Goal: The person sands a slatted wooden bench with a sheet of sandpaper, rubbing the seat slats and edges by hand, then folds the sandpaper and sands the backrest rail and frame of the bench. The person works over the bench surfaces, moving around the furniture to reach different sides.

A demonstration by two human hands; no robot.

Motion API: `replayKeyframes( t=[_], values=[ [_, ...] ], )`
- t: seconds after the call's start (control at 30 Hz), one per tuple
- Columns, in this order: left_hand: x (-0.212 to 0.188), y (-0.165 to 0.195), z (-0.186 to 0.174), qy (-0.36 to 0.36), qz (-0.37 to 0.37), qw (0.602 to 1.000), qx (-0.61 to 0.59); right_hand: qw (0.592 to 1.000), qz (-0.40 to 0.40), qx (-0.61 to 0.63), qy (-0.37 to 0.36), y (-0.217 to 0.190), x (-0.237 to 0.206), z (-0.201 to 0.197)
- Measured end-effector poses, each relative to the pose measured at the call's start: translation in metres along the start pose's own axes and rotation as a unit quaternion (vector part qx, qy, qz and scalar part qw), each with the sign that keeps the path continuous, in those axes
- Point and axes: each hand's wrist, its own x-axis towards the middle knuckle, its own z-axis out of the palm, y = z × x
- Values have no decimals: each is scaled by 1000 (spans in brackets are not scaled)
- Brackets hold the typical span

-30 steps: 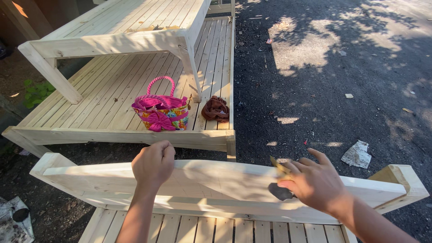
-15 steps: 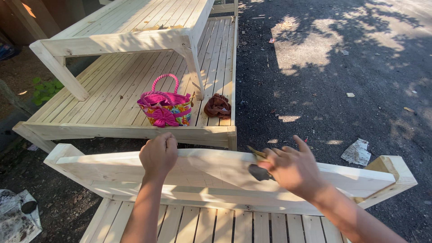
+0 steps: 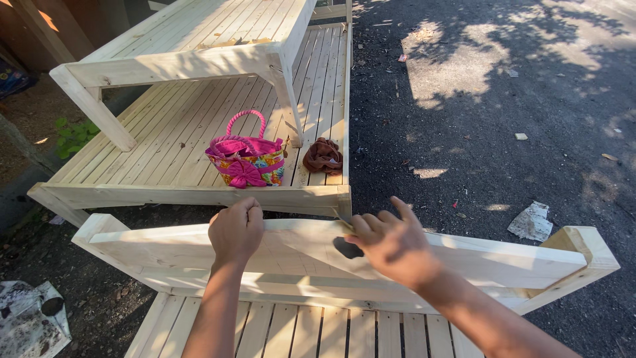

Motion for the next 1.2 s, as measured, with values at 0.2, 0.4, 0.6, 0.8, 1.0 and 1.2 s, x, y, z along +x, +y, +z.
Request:
replayKeyframes(
  t=[0.2,0.4,0.6,0.8,1.0,1.2],
  values=[
    [2,4,4,-10,-29,999,34,997,-12,70,1,44,-46,-3],
    [7,7,-10,-23,-23,999,-31,968,10,172,-183,-81,98,39],
    [4,6,-15,-35,-33,998,-49,988,-11,59,-139,2,7,8],
    [3,10,0,-2,-29,999,18,985,130,24,-112,109,-113,-22],
    [5,8,-3,-7,-22,1000,-3,979,38,148,-134,-18,30,38],
    [4,5,-13,-44,-45,997,-38,981,27,109,-158,-53,71,21]
  ],
)
